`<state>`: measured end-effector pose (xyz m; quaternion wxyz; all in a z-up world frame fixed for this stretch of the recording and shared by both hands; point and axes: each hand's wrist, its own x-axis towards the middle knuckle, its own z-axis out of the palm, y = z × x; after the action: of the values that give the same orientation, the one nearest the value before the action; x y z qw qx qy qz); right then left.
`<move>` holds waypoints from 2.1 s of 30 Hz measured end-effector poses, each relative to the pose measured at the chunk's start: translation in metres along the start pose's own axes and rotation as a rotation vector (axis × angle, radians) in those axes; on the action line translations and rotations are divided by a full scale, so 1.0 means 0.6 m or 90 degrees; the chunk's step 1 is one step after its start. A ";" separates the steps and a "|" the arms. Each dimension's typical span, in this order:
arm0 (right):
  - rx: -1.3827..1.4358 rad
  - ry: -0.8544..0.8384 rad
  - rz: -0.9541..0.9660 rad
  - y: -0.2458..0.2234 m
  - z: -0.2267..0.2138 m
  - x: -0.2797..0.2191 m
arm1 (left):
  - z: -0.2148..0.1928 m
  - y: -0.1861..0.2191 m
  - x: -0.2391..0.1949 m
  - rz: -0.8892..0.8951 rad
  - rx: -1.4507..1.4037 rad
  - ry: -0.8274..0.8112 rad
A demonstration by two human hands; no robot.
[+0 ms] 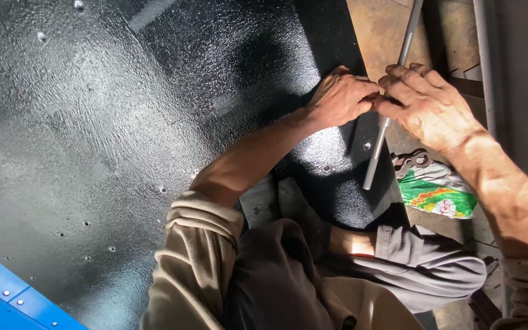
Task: The person sits inside a large black steel structure and uses a T-handle tap wrench to thread holes in the metal plate, steadying the surface with one hand while turning the tool with the other. They reposition the tool to different holes along the panel and later work on holes near the edge with a wrench.
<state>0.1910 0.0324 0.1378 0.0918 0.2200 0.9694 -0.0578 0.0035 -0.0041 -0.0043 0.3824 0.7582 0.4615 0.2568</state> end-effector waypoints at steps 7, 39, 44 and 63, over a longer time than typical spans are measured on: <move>0.355 0.098 0.313 -0.062 0.044 -0.023 | 0.008 0.000 0.003 -0.032 0.027 -0.037; 0.454 0.003 0.248 -0.147 -0.028 0.013 | -0.065 0.036 -0.143 0.062 -0.030 -0.056; 0.516 0.115 0.356 -0.190 0.012 0.058 | -0.141 0.018 -0.241 -0.051 -0.059 0.131; 0.386 -0.097 0.193 -0.189 0.000 0.113 | -0.079 0.019 -0.348 -0.425 -0.634 0.100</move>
<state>0.0813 -0.0412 0.1319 0.1018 0.3739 0.8548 -0.3451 -0.1182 -0.1783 0.0250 0.7159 0.2810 0.5259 0.3633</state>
